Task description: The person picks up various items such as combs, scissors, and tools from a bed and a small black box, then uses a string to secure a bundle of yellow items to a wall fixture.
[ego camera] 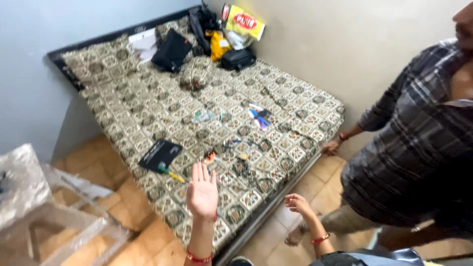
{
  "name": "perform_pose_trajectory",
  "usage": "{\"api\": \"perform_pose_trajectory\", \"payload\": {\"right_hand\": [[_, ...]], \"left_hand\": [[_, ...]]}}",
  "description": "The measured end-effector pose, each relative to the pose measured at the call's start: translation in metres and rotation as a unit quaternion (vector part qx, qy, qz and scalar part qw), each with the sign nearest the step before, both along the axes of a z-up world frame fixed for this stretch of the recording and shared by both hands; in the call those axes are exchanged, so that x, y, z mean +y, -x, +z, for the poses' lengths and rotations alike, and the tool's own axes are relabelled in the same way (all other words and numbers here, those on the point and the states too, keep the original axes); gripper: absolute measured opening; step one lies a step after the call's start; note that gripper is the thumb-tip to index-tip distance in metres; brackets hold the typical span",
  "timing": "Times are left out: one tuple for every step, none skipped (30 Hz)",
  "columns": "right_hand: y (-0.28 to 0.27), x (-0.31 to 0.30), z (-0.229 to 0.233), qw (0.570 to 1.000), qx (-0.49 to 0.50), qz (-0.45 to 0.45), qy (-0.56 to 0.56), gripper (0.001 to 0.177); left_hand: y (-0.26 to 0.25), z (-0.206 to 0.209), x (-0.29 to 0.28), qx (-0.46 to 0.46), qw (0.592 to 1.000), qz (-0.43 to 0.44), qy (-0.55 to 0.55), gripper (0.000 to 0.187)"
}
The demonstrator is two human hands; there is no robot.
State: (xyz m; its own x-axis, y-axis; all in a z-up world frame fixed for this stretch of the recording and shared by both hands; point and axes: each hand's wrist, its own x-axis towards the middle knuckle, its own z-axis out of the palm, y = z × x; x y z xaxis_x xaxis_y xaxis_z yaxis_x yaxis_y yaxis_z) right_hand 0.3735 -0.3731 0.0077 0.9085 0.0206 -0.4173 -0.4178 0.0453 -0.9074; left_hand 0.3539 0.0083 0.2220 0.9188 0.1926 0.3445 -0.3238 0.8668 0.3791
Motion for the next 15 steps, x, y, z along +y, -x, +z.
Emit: {"api": "perform_pose_trajectory", "payload": {"right_hand": [[-0.019, 0.003, 0.009, 1.000, -0.014, 0.001, 0.016, 0.026], [-0.034, 0.004, 0.020, 1.000, -0.022, -0.006, 0.001, 0.025], [-0.049, 0.006, 0.033, 0.999, -0.030, -0.012, -0.015, 0.025], [-0.065, 0.008, 0.046, 0.999, -0.039, -0.018, -0.029, 0.025], [-0.080, 0.010, 0.057, 0.998, -0.049, -0.031, -0.013, 0.026], [-0.082, 0.012, 0.064, 0.998, -0.053, -0.043, 0.004, 0.026], [-0.086, 0.016, 0.069, 0.997, -0.056, -0.055, 0.021, 0.027], [-0.089, 0.020, 0.071, 0.997, -0.048, -0.064, 0.018, 0.027], [-0.092, 0.025, 0.072, 0.996, -0.040, -0.074, 0.016, 0.027], [-0.093, 0.030, 0.070, 0.996, -0.033, -0.083, 0.014, 0.028], [-0.093, 0.037, 0.066, 0.996, -0.018, -0.086, 0.000, 0.027], [-0.091, 0.045, 0.061, 0.996, -0.001, -0.087, -0.013, 0.027], [-0.089, 0.053, 0.055, 0.996, 0.016, -0.088, -0.026, 0.026], [-0.089, 0.060, 0.049, 0.996, 0.037, -0.078, -0.016, 0.026], [-0.088, 0.067, 0.041, 0.996, 0.057, -0.069, -0.007, 0.025]], "left_hand": [[-0.023, 0.010, 0.000, -0.018, 1.000, -0.015, -0.003, 0.112], [-0.044, 0.023, 0.000, -0.035, 0.999, -0.031, -0.006, 0.113], [-0.064, 0.037, 0.000, -0.051, 0.998, -0.047, -0.009, 0.114], [-0.079, 0.048, -0.003, -0.070, 0.995, -0.045, -0.050, 0.114], [-0.090, 0.054, -0.009, -0.088, 0.991, -0.043, -0.090, 0.113], [-0.095, 0.056, -0.013, -0.101, 0.986, -0.039, -0.129, 0.113], [-0.102, 0.055, -0.016, -0.078, 0.975, -0.024, -0.206, 0.103], [-0.108, 0.049, -0.017, -0.051, 0.958, -0.007, -0.283, 0.093], [-0.114, 0.040, -0.015, -0.024, 0.934, 0.009, -0.357, 0.084], [-0.120, 0.030, -0.007, -0.068, 0.845, 0.122, -0.516, 0.040], [-0.127, 0.021, 0.000, -0.109, 0.718, 0.229, -0.649, 0.021], [-0.128, 0.013, 0.007, -0.136, 0.719, 0.263, -0.629, 0.022], [-0.123, 0.006, 0.014, -0.164, 0.718, 0.296, -0.609, 0.027], [-0.118, 0.001, 0.018, -0.186, 0.715, 0.331, -0.587, 0.035], [-0.116, -0.002, 0.023, -0.156, 0.705, 0.321, -0.613, 0.036]]}}
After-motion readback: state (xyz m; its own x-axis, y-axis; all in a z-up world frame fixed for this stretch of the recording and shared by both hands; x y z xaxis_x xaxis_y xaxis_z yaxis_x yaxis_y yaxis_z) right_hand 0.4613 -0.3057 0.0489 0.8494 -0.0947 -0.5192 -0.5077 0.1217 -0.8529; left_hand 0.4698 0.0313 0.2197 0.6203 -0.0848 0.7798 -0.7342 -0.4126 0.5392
